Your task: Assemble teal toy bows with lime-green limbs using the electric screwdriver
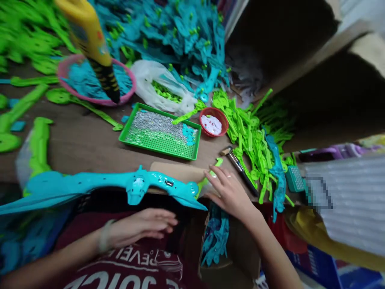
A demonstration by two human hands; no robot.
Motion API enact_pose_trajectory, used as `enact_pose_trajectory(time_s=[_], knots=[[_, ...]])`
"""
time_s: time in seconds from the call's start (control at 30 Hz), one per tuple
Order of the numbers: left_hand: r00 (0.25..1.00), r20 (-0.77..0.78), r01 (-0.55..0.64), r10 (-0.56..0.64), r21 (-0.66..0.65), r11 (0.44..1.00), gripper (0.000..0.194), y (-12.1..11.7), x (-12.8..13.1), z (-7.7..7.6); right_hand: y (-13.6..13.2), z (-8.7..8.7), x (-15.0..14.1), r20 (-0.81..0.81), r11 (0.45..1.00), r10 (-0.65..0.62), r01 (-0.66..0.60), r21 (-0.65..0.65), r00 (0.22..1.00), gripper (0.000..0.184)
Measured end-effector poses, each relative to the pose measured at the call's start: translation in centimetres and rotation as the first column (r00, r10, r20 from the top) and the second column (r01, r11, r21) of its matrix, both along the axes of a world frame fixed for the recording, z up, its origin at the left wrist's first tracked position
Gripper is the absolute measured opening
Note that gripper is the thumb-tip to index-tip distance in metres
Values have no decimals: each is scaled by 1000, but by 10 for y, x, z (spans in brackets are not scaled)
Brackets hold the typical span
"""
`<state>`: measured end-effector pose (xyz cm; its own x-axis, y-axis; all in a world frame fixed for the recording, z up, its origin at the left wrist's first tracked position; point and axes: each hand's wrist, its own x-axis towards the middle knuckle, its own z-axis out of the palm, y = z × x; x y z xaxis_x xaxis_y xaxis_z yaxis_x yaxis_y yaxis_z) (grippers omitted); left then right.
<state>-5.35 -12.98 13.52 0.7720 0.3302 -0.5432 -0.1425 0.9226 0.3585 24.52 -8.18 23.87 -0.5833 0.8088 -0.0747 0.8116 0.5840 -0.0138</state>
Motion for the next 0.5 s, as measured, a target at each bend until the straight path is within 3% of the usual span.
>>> enact_pose_trajectory(time_s=[0.03,0.1,0.17,0.23,0.3,0.37,0.43,0.5], knots=[[999,-20,-32,32,4,999,44,-5,-30,-6,9,9,-9,-108,998,-52,56,36,993,53],[949,-156,-276,274,9,961,47,-18,-89,-20,38,19,-37,-349,982,-116,161,103,930,40],[802,-338,-511,493,40,859,46,-27,-136,-31,83,18,-77,-556,970,-114,214,118,823,31],[638,-419,-667,646,119,735,48,-27,-163,-32,139,7,-125,-701,982,-76,173,68,709,40],[541,-408,-741,736,182,646,50,-20,-171,-28,197,-8,-175,-768,999,-8,33,17,641,62],[493,-381,-774,782,219,595,49,-8,-168,-24,245,-21,-221,-792,994,51,-104,-17,609,68],[446,-373,-799,814,244,549,46,3,-163,-21,277,-26,-255,-797,982,89,-186,-30,598,64],[407,-368,-825,836,245,509,43,10,-160,-18,291,-23,-276,-793,975,99,-219,-44,601,60]])
